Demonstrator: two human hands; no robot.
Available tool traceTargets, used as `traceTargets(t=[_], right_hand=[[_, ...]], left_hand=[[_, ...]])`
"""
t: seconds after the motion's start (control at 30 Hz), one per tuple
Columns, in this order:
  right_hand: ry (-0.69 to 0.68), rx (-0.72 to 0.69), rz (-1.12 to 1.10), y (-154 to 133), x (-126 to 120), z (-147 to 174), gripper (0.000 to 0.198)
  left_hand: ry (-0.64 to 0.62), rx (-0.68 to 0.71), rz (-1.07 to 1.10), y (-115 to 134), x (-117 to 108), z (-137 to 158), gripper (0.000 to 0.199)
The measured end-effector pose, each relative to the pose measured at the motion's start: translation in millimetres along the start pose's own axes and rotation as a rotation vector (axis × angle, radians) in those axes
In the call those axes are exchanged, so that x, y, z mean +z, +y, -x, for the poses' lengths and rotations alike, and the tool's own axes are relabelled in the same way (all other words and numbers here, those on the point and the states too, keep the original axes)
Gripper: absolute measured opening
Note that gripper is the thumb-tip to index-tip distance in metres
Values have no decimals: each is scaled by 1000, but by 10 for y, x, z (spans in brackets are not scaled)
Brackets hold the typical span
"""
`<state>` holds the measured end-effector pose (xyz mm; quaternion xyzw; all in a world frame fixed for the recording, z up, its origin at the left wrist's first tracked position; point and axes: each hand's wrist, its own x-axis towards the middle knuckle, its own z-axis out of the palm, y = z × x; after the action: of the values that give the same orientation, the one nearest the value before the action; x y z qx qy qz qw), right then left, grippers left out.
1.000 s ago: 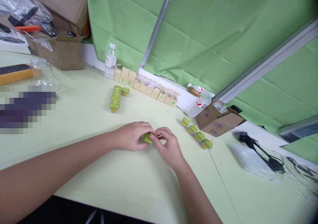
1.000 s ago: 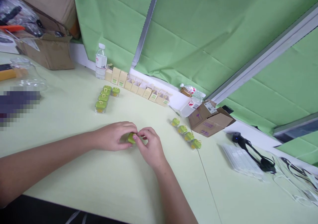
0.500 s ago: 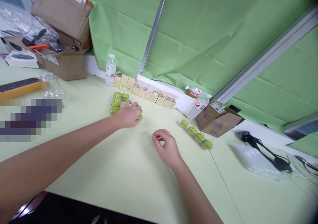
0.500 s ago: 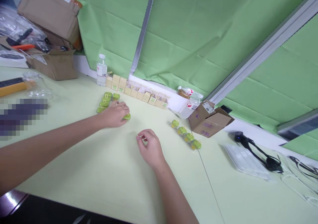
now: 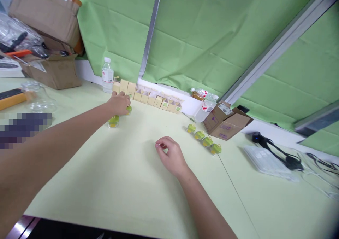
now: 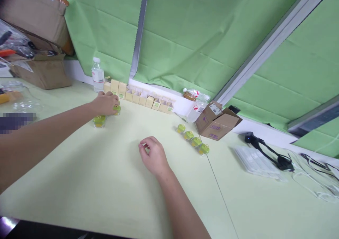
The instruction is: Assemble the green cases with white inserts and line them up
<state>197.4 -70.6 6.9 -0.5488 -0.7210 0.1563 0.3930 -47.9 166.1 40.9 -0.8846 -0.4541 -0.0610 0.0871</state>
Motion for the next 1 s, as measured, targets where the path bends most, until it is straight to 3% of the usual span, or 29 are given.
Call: traceTargets(t=[0.2,0.47,0.6,0.67,0.77,0.9,1.0], right_hand=[[-11,-2,0,-9,4,7,12],[-11,-7,3,3,2,3,12],[-6,-16,-3,-9,0,-2,13],[7,-18,0,0,-9,-8,12],[73,16,17,82,-52,-39,13],[284,242,20,337,-198,-115,15],[382,374,33,552,-341,-157,17]], left_hand=[[-51,-57,-40,-152,11,-33,23],[-54,-111,-33,-90,20,9,28],[-51,-138,-22,-2,-85,32,48],[31,-125,26,187,-196,113,64],[171,27,191,728,-336,406,54],[20,371,445,1607,-257,987,36],[65,489,567,1985,-56,1267,30]])
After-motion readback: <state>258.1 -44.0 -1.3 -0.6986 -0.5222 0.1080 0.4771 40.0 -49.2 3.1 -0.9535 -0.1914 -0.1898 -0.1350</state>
